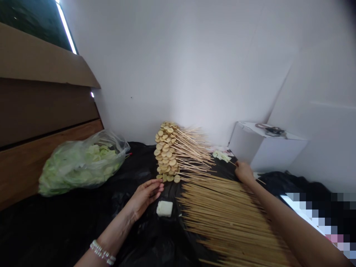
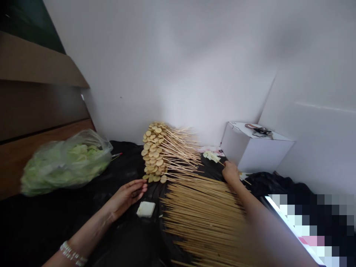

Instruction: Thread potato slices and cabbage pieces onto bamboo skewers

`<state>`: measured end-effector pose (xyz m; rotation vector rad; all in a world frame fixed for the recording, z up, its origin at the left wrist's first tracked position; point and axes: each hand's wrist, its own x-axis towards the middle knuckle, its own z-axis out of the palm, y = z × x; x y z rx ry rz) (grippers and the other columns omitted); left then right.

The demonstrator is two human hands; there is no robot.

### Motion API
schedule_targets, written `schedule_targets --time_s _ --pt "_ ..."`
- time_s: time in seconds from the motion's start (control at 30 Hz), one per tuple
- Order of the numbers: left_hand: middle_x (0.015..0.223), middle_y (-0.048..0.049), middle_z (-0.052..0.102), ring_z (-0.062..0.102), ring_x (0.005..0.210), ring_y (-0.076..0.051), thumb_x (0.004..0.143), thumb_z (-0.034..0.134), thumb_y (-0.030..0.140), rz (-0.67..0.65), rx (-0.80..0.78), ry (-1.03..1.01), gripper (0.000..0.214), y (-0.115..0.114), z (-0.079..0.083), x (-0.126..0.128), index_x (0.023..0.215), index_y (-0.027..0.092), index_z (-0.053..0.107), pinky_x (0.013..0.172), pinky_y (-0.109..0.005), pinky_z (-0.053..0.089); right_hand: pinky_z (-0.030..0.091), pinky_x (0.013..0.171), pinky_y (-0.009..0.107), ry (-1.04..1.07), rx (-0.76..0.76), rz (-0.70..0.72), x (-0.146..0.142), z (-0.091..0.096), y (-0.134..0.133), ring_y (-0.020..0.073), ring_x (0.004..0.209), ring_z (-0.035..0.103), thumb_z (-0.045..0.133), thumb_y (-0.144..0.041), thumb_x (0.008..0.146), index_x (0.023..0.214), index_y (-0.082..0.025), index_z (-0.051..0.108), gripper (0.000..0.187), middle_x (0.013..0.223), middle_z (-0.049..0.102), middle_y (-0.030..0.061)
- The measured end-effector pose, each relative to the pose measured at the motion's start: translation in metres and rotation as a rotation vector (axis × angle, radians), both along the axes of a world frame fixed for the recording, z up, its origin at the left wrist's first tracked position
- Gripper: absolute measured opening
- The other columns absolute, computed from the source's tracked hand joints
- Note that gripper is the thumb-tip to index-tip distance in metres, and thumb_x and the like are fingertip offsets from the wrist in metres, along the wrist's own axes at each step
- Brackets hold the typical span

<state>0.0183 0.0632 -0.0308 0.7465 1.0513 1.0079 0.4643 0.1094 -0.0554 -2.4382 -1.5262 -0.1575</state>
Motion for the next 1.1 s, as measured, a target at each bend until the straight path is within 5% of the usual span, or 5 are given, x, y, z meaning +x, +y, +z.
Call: schedule_targets --time_s 0.23,0.5,0.67,0.9,1.1 --pt "0.089 -0.0082 0.071 0.067 0.075 -0.012 0.079 0.067 0.012 -0.016 0.019 -0.025 0.014 -0.001 0.0 0.001 0.092 0.014 0.07 0.067 -0.018 0.053 0.041 0.082 0.033 -0.076 0.083 0.182 -0.019 0.02 -0.029 0.0256 0.1 0.058 0.045 -0.021 0.089 0.107 -0.015 0.066 0.028 0.107 0.065 0.0132" --pt "0.089 -0.008 0.071 0.066 0.076 -0.011 0.077 0.07 0.015 -0.039 0.041 -0.033 0.015 -0.002 -0.002 0.004 0.091 0.014 0.071 0.067 -0.018 0.053 0.038 0.075 0.027 -0.059 0.082 0.694 -0.098 0.025 -0.087 0.0183 0.082 0.055 0.045 -0.024 0.091 0.081 -0.017 0.064 0.022 0.082 0.063 0.0056" --pt "0.088 -0.007 0.071 0.066 0.075 -0.011 0.075 0.072 0.017 -0.048 0.055 -0.018 0.016 -0.005 0.0 0.005 0.091 0.014 0.071 0.067 -0.018 0.052 0.036 0.074 0.029 -0.17 0.03 0.736 -0.13 0.019 -0.086 0.0193 0.084 0.054 0.046 -0.021 0.092 0.078 -0.018 0.062 0.022 0.084 0.064 0.0064" --pt "0.087 -0.0068 0.071 0.065 0.074 -0.011 0.072 0.075 0.02 -0.034 0.065 -0.003 0.018 -0.006 0.004 0.005 0.089 0.014 0.071 0.067 -0.019 0.05 0.035 0.069 0.029 -0.231 0.094 0.736 -0.13 0.012 -0.095 0.0191 0.077 0.054 0.042 -0.016 0.092 0.081 -0.018 0.058 0.02 0.083 0.063 0.0064" --pt "0.079 -0.005 0.07 0.057 0.061 -0.009 0.069 0.075 0.03 -0.091 0.224 0.168 0.024 -0.01 0.003 0.01 0.086 0.014 0.071 0.055 -0.018 0.041 0.04 0.073 0.03 0.009 0.315 0.77 -0.154 0.043 -0.111 0.0199 0.077 0.058 0.033 -0.023 0.096 0.089 -0.02 0.053 0.022 0.083 0.063 0.0066"
